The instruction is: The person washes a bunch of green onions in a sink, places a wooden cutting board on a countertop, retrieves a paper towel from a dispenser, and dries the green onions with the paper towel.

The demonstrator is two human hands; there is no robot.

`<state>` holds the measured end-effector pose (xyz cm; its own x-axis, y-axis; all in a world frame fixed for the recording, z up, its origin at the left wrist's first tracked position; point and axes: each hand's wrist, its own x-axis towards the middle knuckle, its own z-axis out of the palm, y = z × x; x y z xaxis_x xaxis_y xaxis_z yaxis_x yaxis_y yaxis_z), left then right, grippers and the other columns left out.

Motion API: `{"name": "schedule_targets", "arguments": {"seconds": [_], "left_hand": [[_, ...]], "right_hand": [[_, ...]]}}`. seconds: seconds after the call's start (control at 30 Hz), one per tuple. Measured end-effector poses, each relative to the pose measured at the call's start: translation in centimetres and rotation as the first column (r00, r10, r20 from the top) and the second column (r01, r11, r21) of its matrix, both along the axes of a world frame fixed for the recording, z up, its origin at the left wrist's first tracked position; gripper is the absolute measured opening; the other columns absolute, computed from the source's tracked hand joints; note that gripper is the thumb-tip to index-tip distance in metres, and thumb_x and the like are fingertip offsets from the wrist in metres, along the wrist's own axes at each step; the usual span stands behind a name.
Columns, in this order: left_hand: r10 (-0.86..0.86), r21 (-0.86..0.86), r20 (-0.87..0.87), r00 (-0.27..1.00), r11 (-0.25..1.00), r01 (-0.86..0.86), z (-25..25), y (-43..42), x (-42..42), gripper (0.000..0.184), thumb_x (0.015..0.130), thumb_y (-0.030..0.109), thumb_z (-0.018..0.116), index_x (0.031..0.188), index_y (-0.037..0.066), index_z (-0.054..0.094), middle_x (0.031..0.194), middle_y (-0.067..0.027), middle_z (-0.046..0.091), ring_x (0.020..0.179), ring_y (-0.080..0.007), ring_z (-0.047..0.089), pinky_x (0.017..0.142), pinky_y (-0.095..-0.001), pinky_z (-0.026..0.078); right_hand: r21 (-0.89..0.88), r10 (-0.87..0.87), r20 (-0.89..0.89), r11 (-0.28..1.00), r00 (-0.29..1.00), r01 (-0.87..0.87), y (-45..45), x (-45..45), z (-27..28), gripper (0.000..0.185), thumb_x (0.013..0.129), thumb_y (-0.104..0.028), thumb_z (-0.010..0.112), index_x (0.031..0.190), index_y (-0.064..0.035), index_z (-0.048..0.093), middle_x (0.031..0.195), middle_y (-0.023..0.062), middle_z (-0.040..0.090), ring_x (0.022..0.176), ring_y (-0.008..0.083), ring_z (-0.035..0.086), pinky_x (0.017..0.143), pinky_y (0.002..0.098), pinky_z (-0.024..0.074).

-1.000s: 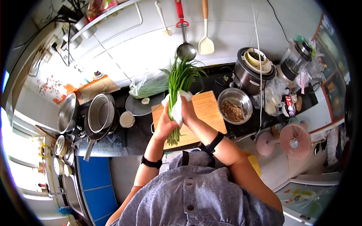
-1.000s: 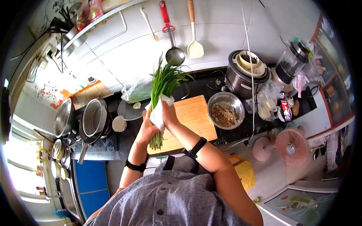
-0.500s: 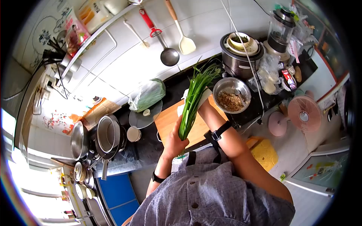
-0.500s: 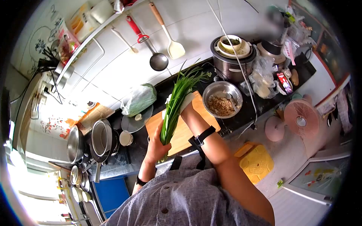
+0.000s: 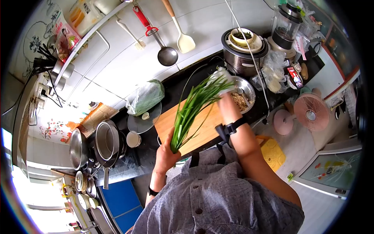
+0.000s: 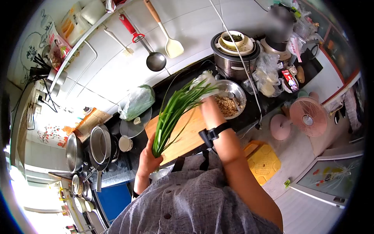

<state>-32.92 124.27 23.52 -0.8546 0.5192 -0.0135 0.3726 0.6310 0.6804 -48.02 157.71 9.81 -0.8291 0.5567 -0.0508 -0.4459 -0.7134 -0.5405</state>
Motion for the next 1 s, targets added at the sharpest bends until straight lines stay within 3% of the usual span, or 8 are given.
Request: {"name": "schedule_targets", "arguments": {"seconds": [0.07,0.13,0.17,0.2,0.33,0.47,0.53,1.0], "left_hand": [[0.073,0.024,0.015,0.997,0.997,-0.074,0.6,-1.0,-0.3,0.079,0.061,0.000,0.057,0.135,0.015,0.035,0.100,-0.0162,0.061,0.090,-0.0308,0.060,0.076,-0.0338,0.047],[0.134,-0.001,-0.007,0.991,0.991,-0.134,0.1,-2.4,-1.1,0.078,0.061,0.000,0.058,0.135,0.015,0.035,0.101,-0.0158,0.061,0.090,-0.0304,0.061,0.076,-0.0334,0.047],[0.147,-0.026,-0.007,0.989,0.989,-0.147,0.2,-2.8,-1.4,0.078,0.061,0.000,0.058,0.134,0.015,0.035,0.102,-0.0159,0.061,0.091,-0.0303,0.060,0.076,-0.0332,0.047],[0.153,-0.028,-0.006,0.988,0.988,-0.153,0.0,-3.1,-1.8,0.079,0.060,0.001,0.058,0.135,0.015,0.035,0.102,-0.0163,0.061,0.091,-0.0307,0.060,0.076,-0.0335,0.047],[0.138,-0.132,0.053,0.989,0.983,-0.130,-0.6,-3.2,-2.9,0.079,0.059,0.004,0.058,0.134,0.015,0.035,0.101,-0.0163,0.061,0.090,-0.0327,0.059,0.076,-0.0361,0.047],[0.076,-0.158,0.054,0.996,0.985,-0.067,-1.7,-2.9,-3.8,0.066,0.060,0.004,0.059,0.124,0.010,0.046,0.095,-0.0155,0.063,0.088,-0.0300,0.061,0.075,-0.0350,0.047],[-0.123,0.002,0.166,0.978,0.992,0.124,-2.3,-4.2,-5.1,0.049,0.059,0.005,0.061,0.108,0.006,0.058,0.091,-0.0130,0.065,0.087,-0.0268,0.063,0.075,-0.0330,0.047],[-0.178,-0.191,0.061,0.982,0.964,0.186,1.9,-4.2,-1.8,0.073,0.061,0.005,0.061,0.129,0.010,0.036,0.095,-0.0186,0.059,0.090,-0.0376,0.057,0.074,-0.0392,0.046]], "right_hand": [[-0.198,-0.141,0.122,0.967,0.982,0.163,0.4,4.1,9.0,0.039,0.085,-0.051,0.045,0.064,-0.0188,0.039,0.057,-0.0020,0.041,0.048,0.0139,0.042,0.045,0.0342,0.0386],[-0.501,0.059,-0.137,0.857,0.989,-0.121,1.4,6.7,13.1,0.043,0.084,-0.055,0.044,0.063,-0.0178,0.040,0.055,-0.0014,0.041,0.047,0.0162,0.042,0.044,0.0329,0.0363],[-0.435,-0.034,0.029,0.900,0.999,0.043,0.3,7.7,16.3,0.048,0.083,-0.060,0.042,0.064,-0.0157,0.043,0.054,-0.0001,0.041,0.047,0.0184,0.042,0.043,0.0321,0.0340],[-0.174,0.413,-0.365,0.851,0.835,-0.496,2.0,8.1,14.2,0.045,0.083,-0.057,0.045,0.070,-0.0139,0.048,0.058,0.0025,0.045,0.052,0.0204,0.046,0.045,0.0334,0.0371],[0.476,0.166,-0.134,0.876,0.977,-0.084,-4.2,6.7,14.2,0.013,0.081,-0.009,0.058,0.093,-0.0083,0.053,0.078,0.0047,0.053,0.076,0.0151,0.055,0.067,0.0270,0.0474],[0.988,0.320,-0.154,0.055,0.935,0.144,-14.6,9.5,15.2,0.041,0.068,-0.019,0.067,0.103,-0.0038,0.052,0.093,0.0115,0.053,0.087,0.0262,0.055,0.076,0.0356,0.0462],[0.692,0.430,-0.476,-0.355,0.767,0.628,-18.3,8.4,8.5,0.043,0.073,-0.024,0.062,0.109,-0.0049,0.050,0.096,0.0097,0.052,0.090,0.0238,0.054,0.080,0.0356,0.0456],[0.524,0.569,-0.430,-0.475,0.701,0.707,-15.8,9.7,8.3,0.010,0.078,-0.018,0.050,0.077,-0.0075,0.049,0.063,0.0033,0.054,0.055,0.0174,0.059,0.043,0.0284,0.0447]]}}
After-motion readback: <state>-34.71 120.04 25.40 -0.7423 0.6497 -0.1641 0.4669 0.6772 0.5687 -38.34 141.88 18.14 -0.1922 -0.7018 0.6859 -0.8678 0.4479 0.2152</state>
